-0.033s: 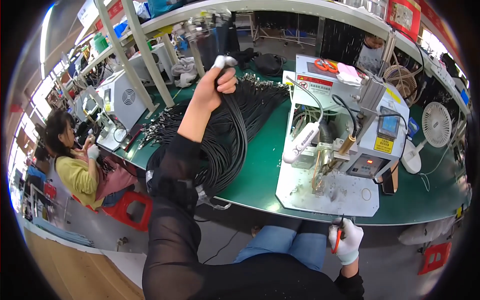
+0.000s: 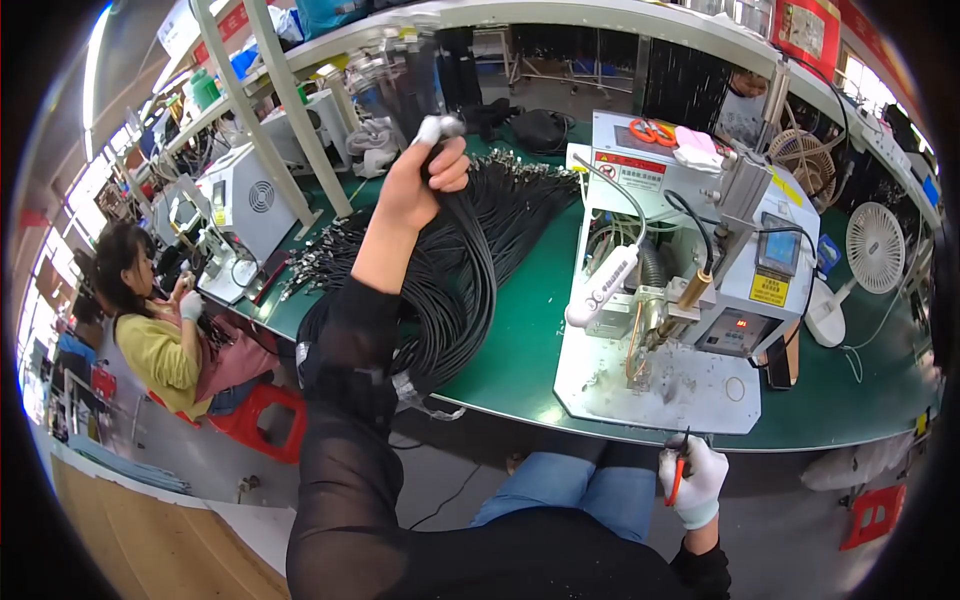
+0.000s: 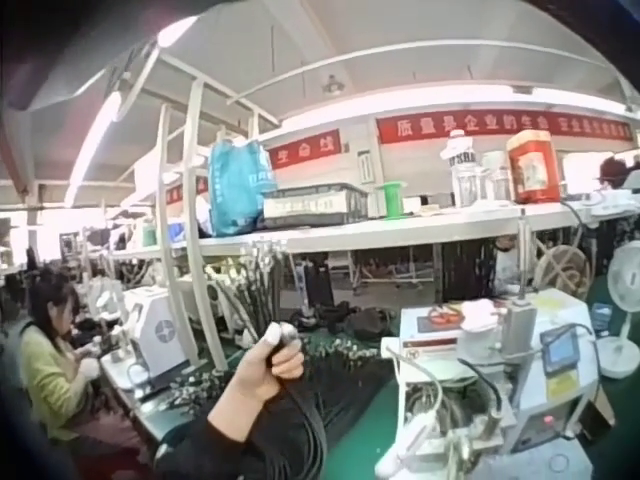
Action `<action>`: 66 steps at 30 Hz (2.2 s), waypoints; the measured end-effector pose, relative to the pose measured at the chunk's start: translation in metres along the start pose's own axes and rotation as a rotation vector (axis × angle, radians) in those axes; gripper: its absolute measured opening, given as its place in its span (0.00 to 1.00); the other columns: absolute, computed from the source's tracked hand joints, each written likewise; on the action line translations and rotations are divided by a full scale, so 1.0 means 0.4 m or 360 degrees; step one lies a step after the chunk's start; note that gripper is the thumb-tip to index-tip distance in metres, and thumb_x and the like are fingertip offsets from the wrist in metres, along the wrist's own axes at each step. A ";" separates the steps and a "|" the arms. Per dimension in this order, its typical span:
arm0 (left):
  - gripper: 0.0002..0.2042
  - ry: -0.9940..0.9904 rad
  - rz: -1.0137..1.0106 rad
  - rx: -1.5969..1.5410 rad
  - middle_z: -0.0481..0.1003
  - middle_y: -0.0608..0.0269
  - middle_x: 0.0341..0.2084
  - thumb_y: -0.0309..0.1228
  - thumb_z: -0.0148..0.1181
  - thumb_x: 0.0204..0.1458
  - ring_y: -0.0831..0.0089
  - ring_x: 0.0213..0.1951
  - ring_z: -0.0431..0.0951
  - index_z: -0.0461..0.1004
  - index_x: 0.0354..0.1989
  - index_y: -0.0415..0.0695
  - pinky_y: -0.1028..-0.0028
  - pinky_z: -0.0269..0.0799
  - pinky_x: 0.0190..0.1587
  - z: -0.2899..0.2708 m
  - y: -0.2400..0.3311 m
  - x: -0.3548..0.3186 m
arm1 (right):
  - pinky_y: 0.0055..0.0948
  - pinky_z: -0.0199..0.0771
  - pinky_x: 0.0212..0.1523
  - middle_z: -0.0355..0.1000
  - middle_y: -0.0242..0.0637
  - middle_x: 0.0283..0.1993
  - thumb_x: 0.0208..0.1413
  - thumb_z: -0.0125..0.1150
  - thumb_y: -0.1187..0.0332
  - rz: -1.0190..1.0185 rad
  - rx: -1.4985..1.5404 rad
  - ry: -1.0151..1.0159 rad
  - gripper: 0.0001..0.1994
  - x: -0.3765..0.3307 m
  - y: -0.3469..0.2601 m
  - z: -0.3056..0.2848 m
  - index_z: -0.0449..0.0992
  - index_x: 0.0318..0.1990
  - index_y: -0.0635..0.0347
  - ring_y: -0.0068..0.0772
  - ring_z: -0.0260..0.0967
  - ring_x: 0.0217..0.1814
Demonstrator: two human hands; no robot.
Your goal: The person picks up a bundle of cables, separates a single cable, and trims its end using shears. They then place the cable end into a machine for processing before setting it aside and repeating the process with another cable.
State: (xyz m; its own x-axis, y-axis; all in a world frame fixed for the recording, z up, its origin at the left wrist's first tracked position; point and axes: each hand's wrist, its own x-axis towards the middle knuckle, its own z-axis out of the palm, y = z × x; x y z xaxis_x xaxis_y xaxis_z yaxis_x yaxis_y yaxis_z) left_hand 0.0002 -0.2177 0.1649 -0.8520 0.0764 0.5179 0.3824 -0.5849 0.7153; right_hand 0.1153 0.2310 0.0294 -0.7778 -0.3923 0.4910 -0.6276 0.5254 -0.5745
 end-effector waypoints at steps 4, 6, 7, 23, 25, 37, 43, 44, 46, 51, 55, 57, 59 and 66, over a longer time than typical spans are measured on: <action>0.11 -0.0592 0.0060 0.0120 0.59 0.73 0.14 0.38 0.48 0.60 0.84 0.12 0.56 0.67 0.40 0.42 0.80 0.50 0.15 0.200 0.043 -0.082 | 0.19 0.69 0.29 0.71 0.32 0.24 0.49 0.52 0.81 0.0355 0.0498 0.0160 0.06 -0.025 -0.007 -0.018 0.71 0.36 0.70 0.20 0.69 0.24; 0.13 -0.0759 -0.0170 0.0306 0.64 0.70 0.14 0.38 0.57 0.55 0.82 0.13 0.62 0.68 0.38 0.40 0.79 0.54 0.14 0.310 0.026 -0.111 | 0.22 0.69 0.40 0.72 0.36 0.35 0.52 0.48 0.81 0.0291 0.0485 0.0441 0.10 -0.022 -0.006 -0.045 0.71 0.42 0.70 0.20 0.68 0.36; 0.12 -0.0822 -0.0328 0.0360 0.67 0.68 0.14 0.35 0.59 0.53 0.80 0.13 0.65 0.69 0.37 0.38 0.78 0.57 0.14 0.365 -0.009 -0.117 | 0.23 0.66 0.45 0.71 0.36 0.38 0.55 0.47 0.80 0.0210 0.0571 0.0544 0.10 -0.017 -0.013 -0.060 0.70 0.44 0.70 0.20 0.67 0.40; 0.12 -0.2121 -0.2129 0.0512 0.74 0.64 0.21 0.27 0.61 0.48 0.81 0.19 0.73 0.71 0.40 0.37 0.81 0.68 0.22 0.739 -0.769 -0.307 | 0.38 0.60 0.60 0.68 0.58 0.51 0.52 0.49 0.67 0.0625 0.1141 0.0425 0.17 -0.371 0.112 -0.299 0.67 0.48 0.67 0.46 0.66 0.56; 0.13 -0.2057 -0.2184 0.0460 0.74 0.65 0.20 0.28 0.61 0.48 0.82 0.19 0.73 0.71 0.41 0.38 0.82 0.68 0.22 0.730 -0.788 -0.327 | 0.34 0.69 0.51 0.72 0.47 0.47 0.48 0.59 0.68 0.0523 0.1217 0.0390 0.18 -0.376 0.129 -0.232 0.71 0.44 0.70 0.38 0.70 0.49; 0.15 -0.0615 -0.2181 -0.0076 0.74 0.60 0.28 0.27 0.59 0.50 0.78 0.19 0.71 0.68 0.46 0.40 0.78 0.68 0.23 0.464 -0.678 -0.554 | 0.28 0.72 0.43 0.73 0.42 0.38 0.47 0.61 0.66 0.0284 0.1489 -0.0376 0.15 -0.104 0.132 -0.021 0.73 0.42 0.61 0.38 0.73 0.40; 0.11 -0.0386 -0.0977 0.0699 0.69 0.67 0.22 0.24 0.61 0.49 0.82 0.16 0.65 0.67 0.39 0.41 0.80 0.60 0.20 0.418 -0.631 -0.559 | 0.27 0.72 0.41 0.74 0.40 0.37 0.48 0.60 0.67 0.0140 0.1389 -0.0521 0.13 0.017 0.072 0.049 0.74 0.42 0.62 0.31 0.73 0.38; 0.10 -0.0524 -0.0535 0.1020 0.67 0.69 0.20 0.24 0.61 0.48 0.84 0.16 0.64 0.67 0.37 0.41 0.81 0.59 0.19 0.406 -0.638 -0.562 | 0.26 0.72 0.41 0.74 0.39 0.36 0.49 0.60 0.67 0.0135 0.1392 -0.0585 0.13 0.025 0.048 0.088 0.74 0.41 0.62 0.28 0.72 0.38; 0.11 -0.0375 -0.0959 0.0749 0.67 0.70 0.19 0.24 0.62 0.47 0.84 0.16 0.64 0.67 0.36 0.41 0.81 0.59 0.19 0.402 -0.619 -0.535 | 0.25 0.71 0.40 0.74 0.38 0.35 0.49 0.60 0.68 0.0147 0.1386 -0.0662 0.12 0.037 0.042 0.112 0.74 0.41 0.62 0.26 0.72 0.38; 0.11 -0.0069 -0.1784 0.0186 0.67 0.73 0.19 0.23 0.66 0.44 0.85 0.18 0.66 0.68 0.32 0.41 0.82 0.60 0.20 0.411 -0.563 -0.459 | 0.24 0.71 0.35 0.73 0.38 0.26 0.43 0.61 0.71 0.0966 0.1076 -0.0422 0.12 0.041 0.084 -0.019 0.74 0.37 0.68 0.26 0.72 0.28; 0.12 -0.0155 -0.1845 0.0261 0.68 0.72 0.20 0.23 0.66 0.44 0.85 0.20 0.67 0.68 0.32 0.41 0.82 0.61 0.21 0.432 -0.565 -0.430 | 0.24 0.69 0.28 0.69 0.37 0.19 0.41 0.61 0.74 0.0480 0.0650 -0.0573 0.08 0.007 0.076 -0.007 0.75 0.31 0.66 0.29 0.70 0.22; 0.12 -0.0203 -0.1871 0.0314 0.68 0.72 0.20 0.23 0.66 0.43 0.84 0.20 0.68 0.67 0.33 0.41 0.82 0.62 0.22 0.439 -0.578 -0.431 | 0.23 0.68 0.26 0.69 0.36 0.19 0.42 0.62 0.73 0.0450 0.0646 -0.0555 0.08 -0.006 0.090 -0.004 0.74 0.32 0.65 0.27 0.68 0.21; 0.13 -0.0108 -0.1500 0.0147 0.69 0.70 0.22 0.23 0.67 0.44 0.83 0.21 0.69 0.67 0.34 0.40 0.82 0.64 0.23 0.444 -0.609 -0.451 | 0.21 0.65 0.22 0.67 0.34 0.19 0.44 0.64 0.72 0.0375 0.0645 -0.0518 0.08 -0.017 0.103 -0.009 0.74 0.32 0.63 0.23 0.64 0.19; 0.15 0.0125 -0.1605 0.0083 0.72 0.65 0.25 0.22 0.68 0.42 0.80 0.26 0.74 0.68 0.37 0.38 0.83 0.67 0.26 0.496 -0.609 -0.409 | 0.24 0.69 0.24 0.69 0.37 0.19 0.43 0.61 0.74 0.0372 0.0665 -0.0477 0.05 -0.039 0.122 -0.058 0.72 0.28 0.64 0.29 0.70 0.20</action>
State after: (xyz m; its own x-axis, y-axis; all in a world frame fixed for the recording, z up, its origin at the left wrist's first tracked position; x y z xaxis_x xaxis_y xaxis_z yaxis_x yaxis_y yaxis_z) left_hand 0.1172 0.0726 -0.0008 -0.8066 0.4607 -0.3703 -0.5151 -0.2405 0.8227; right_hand 0.0978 0.2803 0.0089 -0.8347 -0.5308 0.1467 -0.3493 0.3043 -0.8862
